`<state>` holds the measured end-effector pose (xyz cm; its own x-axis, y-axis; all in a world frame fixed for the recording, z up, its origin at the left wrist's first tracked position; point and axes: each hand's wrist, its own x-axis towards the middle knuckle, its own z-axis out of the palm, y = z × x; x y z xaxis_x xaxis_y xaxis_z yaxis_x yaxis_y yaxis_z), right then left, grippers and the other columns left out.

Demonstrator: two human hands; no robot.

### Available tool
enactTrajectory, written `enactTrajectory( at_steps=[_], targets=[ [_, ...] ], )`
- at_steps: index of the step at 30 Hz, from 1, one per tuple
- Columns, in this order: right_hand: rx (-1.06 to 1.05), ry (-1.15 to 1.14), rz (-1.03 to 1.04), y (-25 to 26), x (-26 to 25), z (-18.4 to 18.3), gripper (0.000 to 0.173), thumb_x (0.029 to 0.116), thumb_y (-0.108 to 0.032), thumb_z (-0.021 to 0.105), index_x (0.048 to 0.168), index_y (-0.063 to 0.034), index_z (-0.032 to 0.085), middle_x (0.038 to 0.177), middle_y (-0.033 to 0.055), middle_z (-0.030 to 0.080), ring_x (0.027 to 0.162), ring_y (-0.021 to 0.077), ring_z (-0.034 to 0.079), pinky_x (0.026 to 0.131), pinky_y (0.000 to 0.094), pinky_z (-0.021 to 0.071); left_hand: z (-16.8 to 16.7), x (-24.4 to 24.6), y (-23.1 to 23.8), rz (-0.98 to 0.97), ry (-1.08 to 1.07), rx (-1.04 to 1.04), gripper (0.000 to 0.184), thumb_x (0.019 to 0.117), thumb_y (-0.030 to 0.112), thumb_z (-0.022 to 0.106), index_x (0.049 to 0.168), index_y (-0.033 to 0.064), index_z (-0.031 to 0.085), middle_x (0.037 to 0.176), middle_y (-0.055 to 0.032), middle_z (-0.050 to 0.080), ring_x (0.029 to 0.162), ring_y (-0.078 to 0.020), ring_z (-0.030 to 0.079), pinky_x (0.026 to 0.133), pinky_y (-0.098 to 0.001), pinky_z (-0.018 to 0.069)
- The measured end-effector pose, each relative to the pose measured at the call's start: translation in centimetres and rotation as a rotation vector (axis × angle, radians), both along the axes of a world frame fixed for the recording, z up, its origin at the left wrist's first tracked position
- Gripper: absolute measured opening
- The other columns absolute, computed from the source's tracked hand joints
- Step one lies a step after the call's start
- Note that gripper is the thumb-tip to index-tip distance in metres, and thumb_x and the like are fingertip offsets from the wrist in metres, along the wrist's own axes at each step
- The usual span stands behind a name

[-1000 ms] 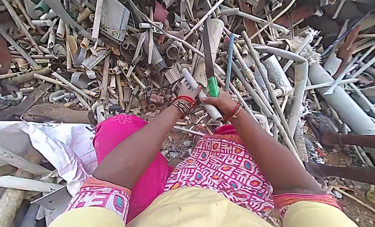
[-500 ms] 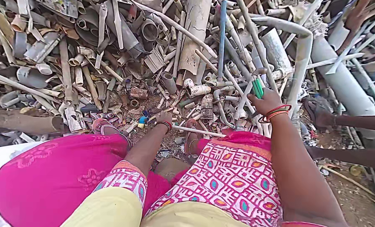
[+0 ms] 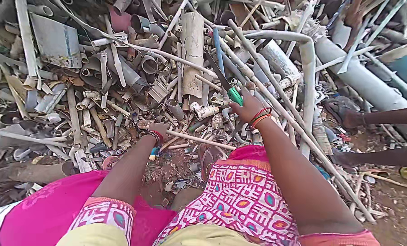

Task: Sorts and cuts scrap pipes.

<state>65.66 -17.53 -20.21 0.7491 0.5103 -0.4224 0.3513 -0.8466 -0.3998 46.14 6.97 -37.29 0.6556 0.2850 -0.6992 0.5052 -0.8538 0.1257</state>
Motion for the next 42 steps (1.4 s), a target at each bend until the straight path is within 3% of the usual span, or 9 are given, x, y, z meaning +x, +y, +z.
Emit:
enactTrajectory(
  at_steps=[5,11,17,24,30,32,35,39,42],
  targets=[
    [0.019,-0.017,-0.058,-0.1,-0.8,0.1,0.056,0.1095,-0.030,0.050,0.152,0.0039,0.036,0.125,0.0332,0.063,0.119,0.0483,0.062,0.101,0.0648,0.0457,13.9,-5.6,10.3,0.050,-0.069,0.208,0.039,0.0952,0.031,0.075,0.121,0.0021,0.069,0.117,-0.0282,0.068,0.116,-0.0492,0.063,0.097,-0.0718,0.0433],
    [-0.153,0.001,0.262,3.3,-9.4,1.8,0.052,0.1129,-0.035,0.037,0.152,0.0002,0.036,0.131,0.0294,0.062,0.124,0.0438,0.061,0.103,0.0586,0.0469,21.6,-15.8,6.0,0.315,-0.084,0.265,0.049,0.1043,0.040,0.059,0.135,0.0025,0.061,0.133,-0.0303,0.061,0.128,-0.0492,0.056,0.105,-0.0690,0.0387],
    [-0.196,-0.134,0.835,5.1,-19.8,2.7,0.054,0.1100,-0.012,0.039,0.162,-0.0066,0.025,0.137,0.0334,0.053,0.110,0.0507,0.064,0.088,0.0620,0.0510,22.7,-21.5,1.0,0.651,-0.264,0.274,0.051,0.1083,0.042,0.049,0.137,0.0023,0.059,0.132,-0.0290,0.062,0.128,-0.0458,0.057,0.106,-0.0654,0.0400],
    [-0.060,-0.298,0.179,8.7,-9.9,5.2,0.045,0.1116,-0.029,0.040,0.149,-0.0041,0.042,0.123,0.0287,0.066,0.117,0.0457,0.065,0.094,0.0615,0.0503,21.3,-23.1,0.2,0.942,-0.731,0.092,0.040,0.1016,0.027,0.066,0.122,-0.0072,0.064,0.112,-0.0289,0.066,0.106,-0.0400,0.063,0.098,-0.0585,0.0442],
    [0.177,-0.273,0.120,6.9,-14.8,7.9,0.051,0.1132,-0.036,0.035,0.150,-0.0012,0.041,0.121,0.0270,0.067,0.116,0.0431,0.066,0.097,0.0573,0.0497,21.9,-20.4,-0.3,1.037,-1.017,0.154,0.038,0.1023,0.024,0.065,0.121,-0.0085,0.062,0.103,-0.0279,0.066,0.096,-0.0360,0.062,0.091,-0.0549,0.0447],
    [0.510,-0.495,0.047,5.5,-13.9,5.1,0.047,0.1093,-0.028,0.047,0.138,0.0079,0.053,0.106,0.0293,0.071,0.098,0.0471,0.071,0.084,0.0609,0.0538,21.6,-20.3,-0.2,0.979,-1.010,0.180,0.047,0.1032,0.029,0.063,0.131,-0.0085,0.058,0.110,-0.0323,0.066,0.105,-0.0437,0.064,0.097,-0.0608,0.0442],
    [0.822,-0.818,0.135,4.3,-10.9,2.0,0.039,0.1009,-0.021,0.058,0.120,0.0127,0.064,0.093,0.0269,0.073,0.076,0.0454,0.073,0.062,0.0597,0.0562,21.0,-19.5,-0.2,0.833,-0.861,0.272,0.051,0.1076,0.037,0.052,0.126,-0.0105,0.059,0.111,-0.0348,0.065,0.109,-0.0493,0.063,0.097,-0.0653,0.0430],
    [0.577,-0.594,0.277,4.5,-12.5,2.4,0.044,0.1062,-0.025,0.053,0.131,0.0108,0.060,0.108,0.0293,0.071,0.091,0.0469,0.073,0.076,0.0600,0.0564,20.3,-18.3,-0.9,0.711,-0.639,0.318,0.055,0.1067,0.040,0.053,0.132,-0.0083,0.058,0.133,-0.0335,0.058,0.125,-0.0497,0.057,0.104,-0.0646,0.0415],
    [0.087,-0.357,0.659,5.6,-15.4,2.9,0.050,0.1120,-0.021,0.037,0.158,-0.0025,0.036,0.131,0.0327,0.060,0.104,0.0496,0.067,0.088,0.0601,0.0517,20.2,-17.9,-1.4,0.680,-0.549,0.336,0.051,0.1048,0.039,0.058,0.130,-0.0050,0.061,0.132,-0.0299,0.061,0.121,-0.0474,0.061,0.101,-0.0640,0.0449]
  ],
)
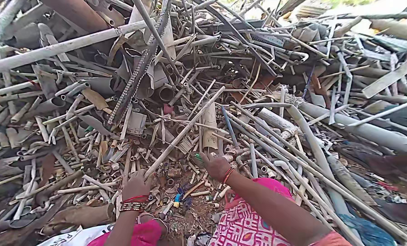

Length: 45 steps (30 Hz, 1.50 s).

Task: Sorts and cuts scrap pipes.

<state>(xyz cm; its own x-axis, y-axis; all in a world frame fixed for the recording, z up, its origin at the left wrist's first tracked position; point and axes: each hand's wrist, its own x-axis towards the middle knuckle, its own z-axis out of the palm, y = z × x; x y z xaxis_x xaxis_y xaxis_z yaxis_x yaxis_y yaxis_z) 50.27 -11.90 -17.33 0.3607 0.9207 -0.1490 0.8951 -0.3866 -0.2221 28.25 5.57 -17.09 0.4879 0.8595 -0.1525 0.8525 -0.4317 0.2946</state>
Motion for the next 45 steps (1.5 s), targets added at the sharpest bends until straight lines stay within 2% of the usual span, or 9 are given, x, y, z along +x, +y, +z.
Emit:
enactTrajectory(
  at_steps=[3,8,13,19,24,29,33,38,45],
  targets=[
    [-0.064,-0.053,0.008,1.0,2.2,-1.3,0.051,0.1103,-0.015,0.037,0.161,-0.0082,0.034,0.123,0.0346,0.062,0.099,0.0521,0.067,0.084,0.0620,0.0511,-0.8,-0.6,0.1,-0.040,0.021,0.070,0.050,0.1033,0.040,0.061,0.125,-0.0049,0.065,0.128,-0.0293,0.064,0.118,-0.0476,0.062,0.099,-0.0651,0.0453],
    [-0.057,0.072,-0.655,0.8,10.9,-0.5,0.047,0.1128,-0.031,0.036,0.153,-0.0069,0.037,0.123,0.0273,0.066,0.116,0.0449,0.066,0.094,0.0604,0.0510,-1.3,-0.7,-0.1,-0.093,0.005,0.136,0.047,0.1024,0.038,0.063,0.121,-0.0049,0.067,0.122,-0.0292,0.067,0.112,-0.0490,0.065,0.094,-0.0672,0.0471],
    [-0.122,0.137,0.074,-0.4,5.0,-0.8,0.052,0.1121,-0.036,0.038,0.158,-0.0110,0.038,0.114,0.0307,0.067,0.106,0.0512,0.066,0.088,0.0668,0.0482,-1.4,0.9,0.2,-0.122,-0.074,0.150,0.043,0.1022,0.032,0.064,0.118,-0.0071,0.068,0.117,-0.0315,0.068,0.109,-0.0503,0.066,0.093,-0.0678,0.0468],
    [0.285,0.346,-0.647,-1.7,14.0,-0.4,0.051,0.1134,-0.033,0.037,0.154,-0.0022,0.039,0.124,0.0323,0.064,0.118,0.0474,0.063,0.103,0.0622,0.0449,-1.3,0.1,0.7,-0.176,-0.199,0.133,0.038,0.1028,0.029,0.062,0.110,-0.0075,0.070,0.096,-0.0334,0.069,0.094,-0.0538,0.067,0.084,-0.0719,0.0462],
    [0.024,0.256,-0.170,-1.9,9.3,-0.3,0.053,0.1129,-0.037,0.035,0.156,-0.0064,0.040,0.118,0.0299,0.067,0.113,0.0477,0.065,0.097,0.0645,0.0461,-2.0,0.1,0.7,-0.218,-0.201,0.130,0.038,0.1027,0.030,0.061,0.107,-0.0073,0.070,0.089,-0.0327,0.068,0.087,-0.0537,0.067,0.078,-0.0714,0.0473],
    [0.372,0.415,-0.768,-3.4,15.7,-0.4,0.051,0.1139,-0.033,0.035,0.151,0.0014,0.042,0.125,0.0334,0.063,0.118,0.0469,0.062,0.104,0.0613,0.0437,-2.5,-0.8,0.4,-0.292,-0.306,0.364,0.044,0.0959,0.032,0.061,0.105,-0.0096,0.072,0.094,-0.0325,0.071,0.086,-0.0559,0.069,0.073,-0.0734,0.0479],
    [0.050,0.424,-0.291,-3.4,11.9,-1.9,0.052,0.1133,-0.034,0.035,0.154,-0.0009,0.041,0.131,0.0289,0.061,0.122,0.0427,0.060,0.106,0.0601,0.0424,-4.0,-0.6,1.1,-0.318,-0.297,0.466,0.039,0.0907,0.027,0.066,0.104,-0.0092,0.072,0.097,-0.0329,0.071,0.088,-0.0562,0.069,0.077,-0.0725,0.0488],
    [0.363,0.384,-0.804,-4.6,16.4,-1.8,0.050,0.1135,-0.033,0.036,0.150,-0.0005,0.042,0.125,0.0325,0.063,0.119,0.0466,0.062,0.103,0.0617,0.0444,-4.1,-0.6,1.0,-0.338,-0.396,0.540,0.043,0.0890,0.030,0.062,0.099,-0.0105,0.073,0.093,-0.0321,0.071,0.084,-0.0545,0.070,0.072,-0.0706,0.0500],
    [0.153,0.315,-0.413,-3.3,12.5,-2.1,0.053,0.1130,-0.036,0.036,0.156,-0.0050,0.040,0.125,0.0294,0.066,0.118,0.0458,0.063,0.103,0.0621,0.0446,-3.4,-0.6,0.8,-0.252,-0.340,0.379,0.040,0.0927,0.028,0.067,0.104,-0.0099,0.072,0.096,-0.0335,0.071,0.088,-0.0568,0.068,0.075,-0.0745,0.0472]
  ],
)
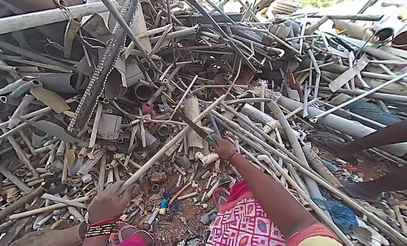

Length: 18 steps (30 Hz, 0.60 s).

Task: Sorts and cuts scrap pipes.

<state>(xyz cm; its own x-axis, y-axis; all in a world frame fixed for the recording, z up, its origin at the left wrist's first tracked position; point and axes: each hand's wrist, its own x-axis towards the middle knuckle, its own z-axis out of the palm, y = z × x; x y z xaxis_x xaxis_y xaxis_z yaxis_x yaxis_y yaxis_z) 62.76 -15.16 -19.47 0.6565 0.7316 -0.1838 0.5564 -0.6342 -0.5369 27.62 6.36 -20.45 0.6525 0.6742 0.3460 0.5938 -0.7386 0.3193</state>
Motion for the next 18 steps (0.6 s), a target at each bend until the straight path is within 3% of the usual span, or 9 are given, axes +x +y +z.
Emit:
enactTrajectory(
  at_steps=[3,5,7,9,11,13,15,16,18],
  targets=[
    [0.084,0.034,-0.386,-0.2,3.3,0.4,0.052,0.1133,-0.036,0.036,0.154,-0.0035,0.040,0.126,0.0301,0.064,0.121,0.0449,0.062,0.104,0.0603,0.0449,0.0,0.1,0.0,-0.008,-0.036,0.042,0.041,0.0909,0.029,0.067,0.100,-0.0097,0.073,0.093,-0.0322,0.071,0.084,-0.0553,0.069,0.072,-0.0737,0.0479],
    [-0.005,0.079,-0.207,-0.1,0.9,0.5,0.053,0.1136,-0.035,0.035,0.155,-0.0025,0.038,0.130,0.0300,0.062,0.123,0.0440,0.061,0.106,0.0591,0.0435,0.1,0.1,-0.2,0.009,0.009,0.014,0.036,0.0916,0.025,0.070,0.102,-0.0091,0.073,0.096,-0.0327,0.071,0.089,-0.0559,0.069,0.076,-0.0741,0.0473],
    [-0.168,0.048,0.187,0.9,-3.8,1.0,0.053,0.1134,-0.036,0.035,0.157,-0.0061,0.037,0.128,0.0303,0.063,0.122,0.0462,0.061,0.104,0.0623,0.0442,-0.1,0.4,-0.2,0.029,0.073,-0.043,0.034,0.0932,0.024,0.072,0.106,-0.0077,0.073,0.100,-0.0322,0.071,0.093,-0.0553,0.069,0.080,-0.0738,0.0474],
    [-0.251,-0.024,0.327,2.1,-6.2,1.6,0.053,0.1129,-0.039,0.035,0.158,-0.0119,0.037,0.123,0.0291,0.066,0.117,0.0476,0.063,0.098,0.0640,0.0462,-0.2,0.6,0.0,0.022,0.093,-0.071,0.033,0.0931,0.024,0.073,0.105,-0.0073,0.073,0.099,-0.0325,0.071,0.093,-0.0554,0.069,0.079,-0.0740,0.0474],
    [-0.225,-0.063,0.097,2.0,-3.9,1.6,0.054,0.1131,-0.040,0.034,0.158,-0.0109,0.037,0.124,0.0288,0.066,0.119,0.0468,0.063,0.100,0.0629,0.0463,0.3,0.3,-0.2,0.020,0.103,-0.109,0.034,0.0950,0.025,0.072,0.107,-0.0071,0.073,0.100,-0.0329,0.071,0.094,-0.0553,0.069,0.081,-0.0736,0.0474],
    [-0.148,-0.040,-0.304,1.1,0.5,1.6,0.055,0.1131,-0.040,0.034,0.158,-0.0082,0.035,0.129,0.0273,0.065,0.124,0.0429,0.062,0.104,0.0589,0.0463,0.6,0.0,0.0,-0.001,0.086,-0.133,0.036,0.0948,0.027,0.071,0.108,-0.0069,0.073,0.097,-0.0337,0.071,0.091,-0.0566,0.068,0.079,-0.0747,0.0467],
    [-0.173,-0.053,-0.437,0.5,2.0,1.4,0.055,0.1132,-0.040,0.033,0.158,-0.0078,0.033,0.131,0.0257,0.064,0.125,0.0403,0.062,0.104,0.0569,0.0469,0.8,0.0,0.0,-0.017,0.131,-0.203,0.037,0.0970,0.027,0.068,0.114,-0.0054,0.071,0.096,-0.0336,0.070,0.091,-0.0567,0.068,0.079,-0.0742,0.0466],
    [-0.207,-0.062,-0.341,0.6,0.6,1.5,0.054,0.1134,-0.039,0.032,0.158,-0.0075,0.032,0.132,0.0263,0.064,0.125,0.0416,0.062,0.104,0.0575,0.0469,1.1,0.3,0.1,-0.015,0.191,-0.259,0.037,0.0997,0.028,0.066,0.118,-0.0037,0.070,0.098,-0.0333,0.070,0.094,-0.0562,0.068,0.082,-0.0732,0.0467],
    [-0.264,-0.157,0.095,1.1,-4.4,1.6,0.052,0.1135,-0.034,0.034,0.158,-0.0069,0.035,0.127,0.0305,0.064,0.116,0.0487,0.064,0.096,0.0622,0.0488,1.5,1.2,0.3,-0.009,0.319,-0.408,0.039,0.1053,0.030,0.058,0.125,-0.0024,0.067,0.106,-0.0332,0.069,0.104,-0.0546,0.065,0.091,-0.0705,0.0451]
  ],
)
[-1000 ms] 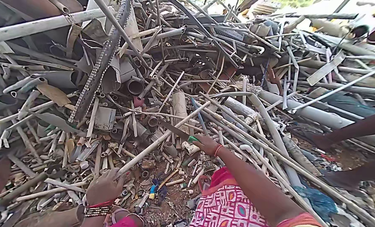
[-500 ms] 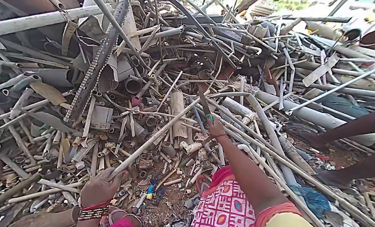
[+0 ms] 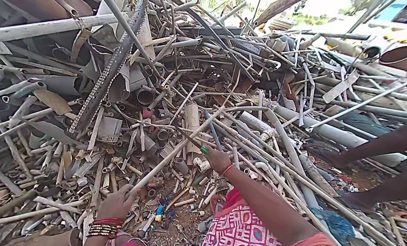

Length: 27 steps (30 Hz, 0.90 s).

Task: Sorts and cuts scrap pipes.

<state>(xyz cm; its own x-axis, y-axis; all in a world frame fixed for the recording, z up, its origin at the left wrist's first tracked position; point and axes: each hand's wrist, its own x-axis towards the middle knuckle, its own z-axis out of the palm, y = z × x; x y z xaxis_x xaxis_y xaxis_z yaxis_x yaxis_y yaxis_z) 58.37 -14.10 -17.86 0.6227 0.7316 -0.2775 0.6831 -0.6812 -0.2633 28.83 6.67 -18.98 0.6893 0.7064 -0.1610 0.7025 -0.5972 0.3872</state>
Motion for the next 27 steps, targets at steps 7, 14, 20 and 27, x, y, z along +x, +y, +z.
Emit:
enactTrajectory(
  at_steps=[7,14,20,27],
  targets=[
    [0.109,-0.111,-0.340,0.8,4.5,0.2,0.052,0.1130,-0.035,0.036,0.159,-0.0095,0.036,0.126,0.0271,0.066,0.117,0.0447,0.065,0.097,0.0591,0.0499,-0.4,-1.3,2.0,-0.124,0.010,-0.144,0.046,0.1054,0.032,0.055,0.105,-0.0129,0.064,0.085,-0.0303,0.063,0.083,-0.0460,0.063,0.080,-0.0636,0.0464],
    [-0.005,-0.101,0.460,1.6,-4.8,-1.4,0.051,0.1115,-0.030,0.040,0.158,-0.0092,0.039,0.115,0.0334,0.066,0.093,0.0524,0.067,0.078,0.0632,0.0511,0.2,0.8,1.4,-0.156,0.193,-0.194,0.046,0.1049,0.031,0.060,0.111,-0.0145,0.064,0.097,-0.0336,0.065,0.095,-0.0465,0.064,0.091,-0.0616,0.0456],
    [0.683,0.402,-0.425,-0.5,6.9,-1.1,0.046,0.1133,-0.025,0.040,0.153,-0.0004,0.038,0.115,0.0213,0.064,0.084,0.0241,0.065,0.079,0.0384,0.0546,0.2,-0.7,1.9,-0.178,0.238,-0.091,0.045,0.1032,0.032,0.062,0.114,-0.0107,0.064,0.098,-0.0344,0.067,0.099,-0.0518,0.066,0.090,-0.0660,0.0467],
    [1.246,0.876,-0.689,-0.7,5.5,0.1,0.037,0.1121,-0.022,0.042,0.145,-0.0050,0.045,0.083,0.0075,0.060,0.052,0.0092,0.054,0.049,0.0228,0.0490,-2.6,-1.2,1.4,-0.383,-0.177,0.476,0.039,0.0807,0.024,0.076,0.096,-0.0112,0.072,0.092,-0.0317,0.071,0.089,-0.0534,0.071,0.082,-0.0715,0.0492]
  ],
)
